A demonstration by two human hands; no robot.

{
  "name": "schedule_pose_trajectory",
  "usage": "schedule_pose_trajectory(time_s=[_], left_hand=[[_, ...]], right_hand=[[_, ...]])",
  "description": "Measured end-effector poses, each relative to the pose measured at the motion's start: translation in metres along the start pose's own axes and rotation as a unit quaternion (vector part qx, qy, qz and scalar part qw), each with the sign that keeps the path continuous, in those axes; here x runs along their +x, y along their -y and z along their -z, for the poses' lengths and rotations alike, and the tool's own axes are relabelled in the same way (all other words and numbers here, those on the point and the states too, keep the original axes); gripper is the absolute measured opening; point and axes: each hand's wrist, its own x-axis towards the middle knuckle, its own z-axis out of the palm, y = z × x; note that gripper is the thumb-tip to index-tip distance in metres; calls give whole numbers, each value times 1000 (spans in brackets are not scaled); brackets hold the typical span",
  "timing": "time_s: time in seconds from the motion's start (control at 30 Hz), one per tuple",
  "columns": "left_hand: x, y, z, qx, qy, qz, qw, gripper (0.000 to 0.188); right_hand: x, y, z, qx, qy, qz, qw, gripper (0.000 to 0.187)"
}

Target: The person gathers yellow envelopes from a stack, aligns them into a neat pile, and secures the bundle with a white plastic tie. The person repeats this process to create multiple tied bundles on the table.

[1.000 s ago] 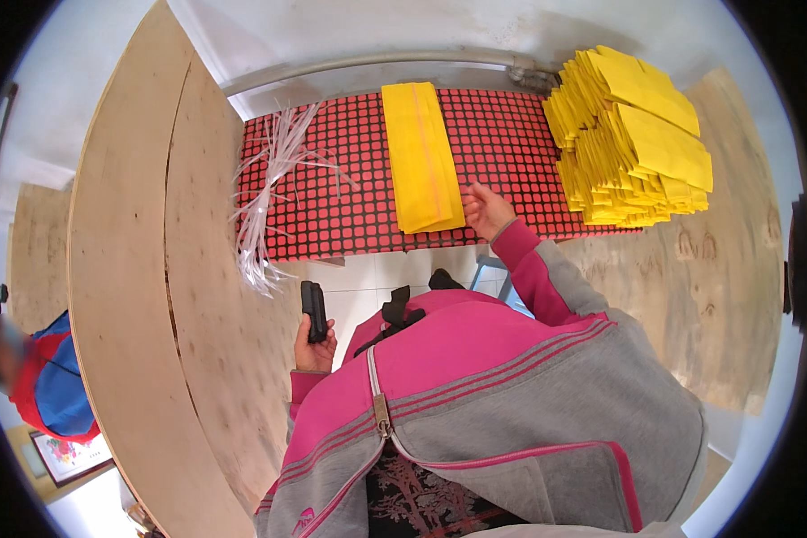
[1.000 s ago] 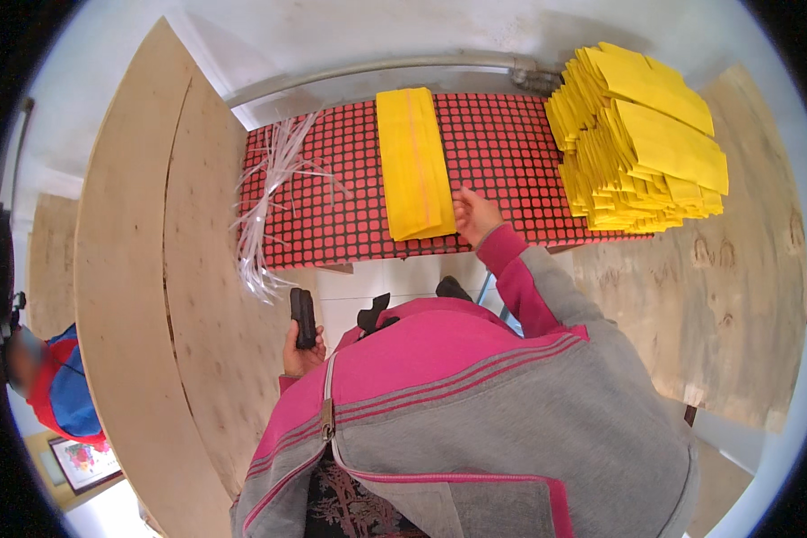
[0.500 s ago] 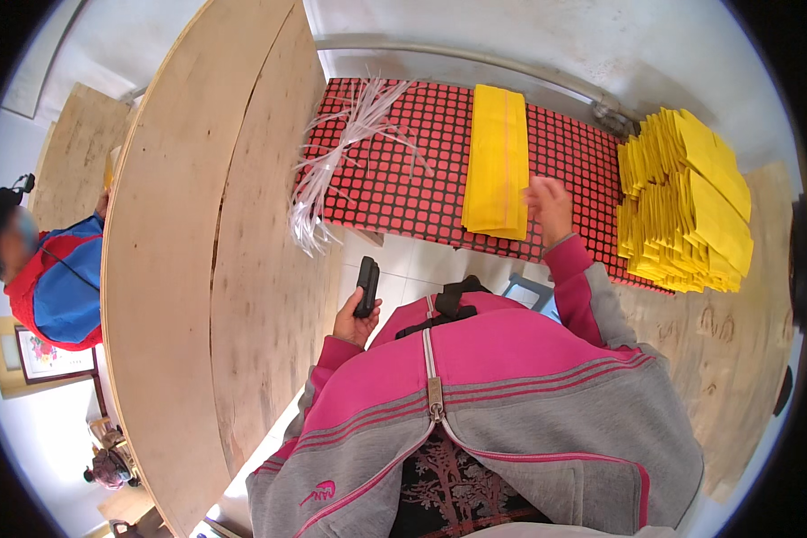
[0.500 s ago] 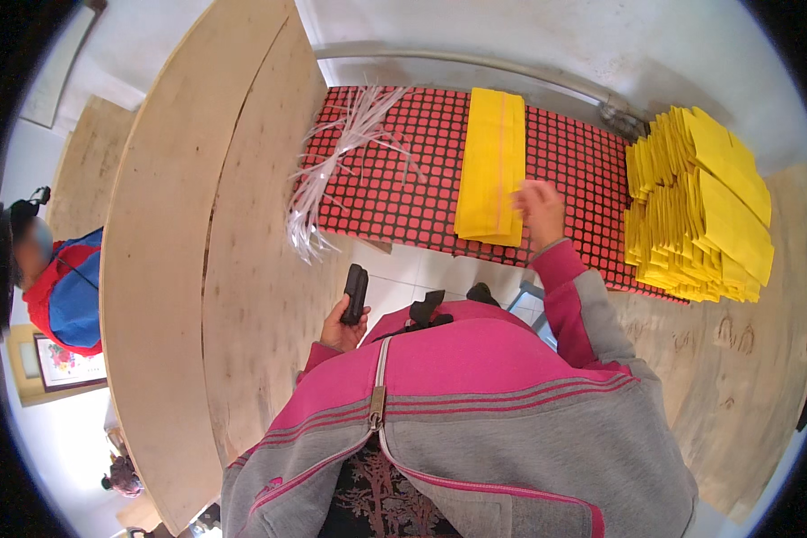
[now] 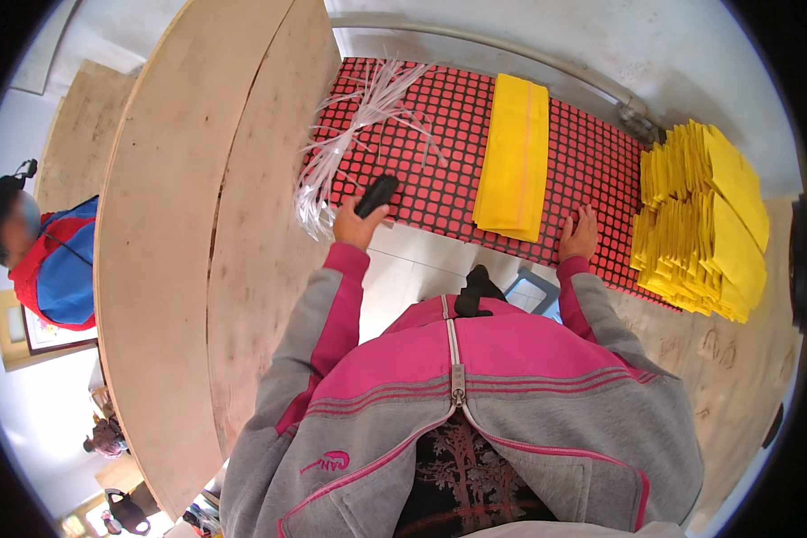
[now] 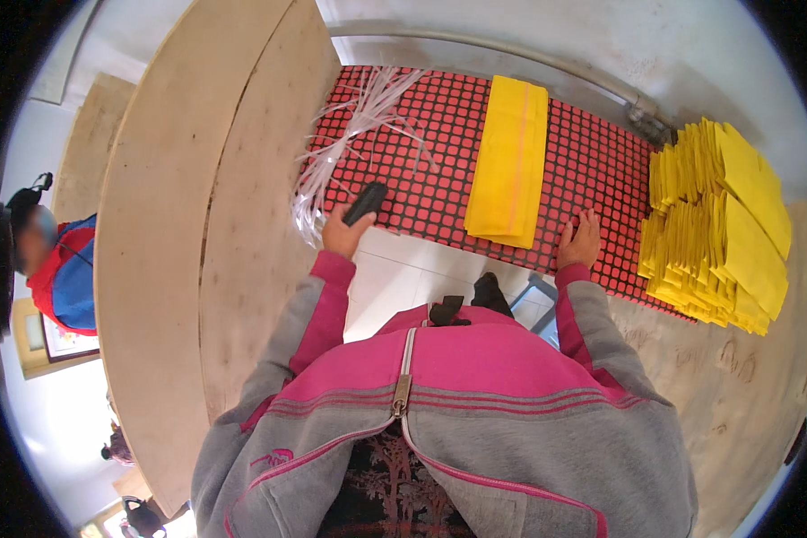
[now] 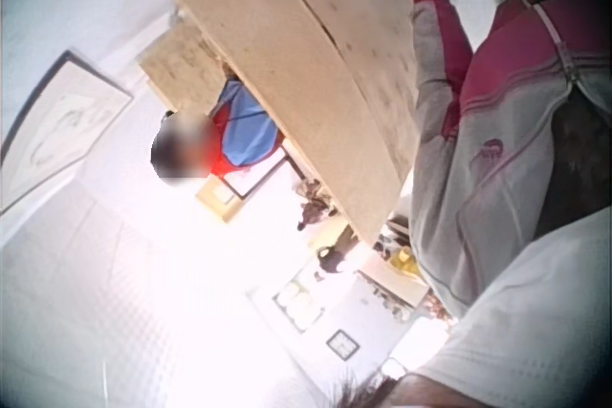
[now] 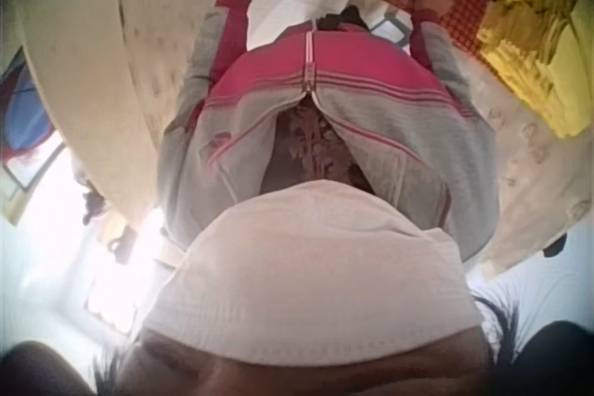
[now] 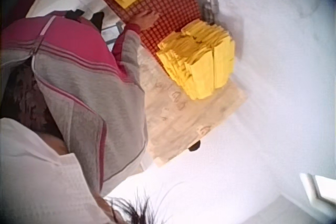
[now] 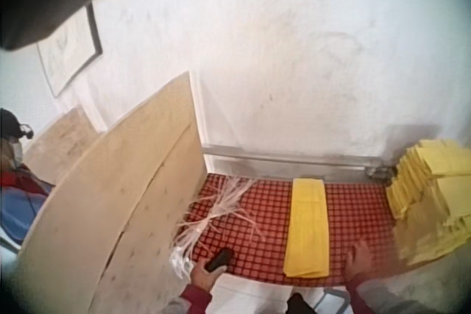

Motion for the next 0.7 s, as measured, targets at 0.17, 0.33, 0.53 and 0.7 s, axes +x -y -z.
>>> schedule_pose_trajectory(time_s=[0.17,0.33,0.53,0.7], left_hand=[[52,-7,-15,96,-32,-14,995,60],[99,-5,-29,89,-33,-50,994,57],[155,5,-38,228,-141,-62,961,63],[182,10,-43,192,-156,24,969,64]], right_hand=[[5,6,7,19,22,-2,1000,36],[6,7,9,16,31,-7,999,37],[9,8,9,26,29,-3,999,36],[10,10,12,35,26,1,999,37]])
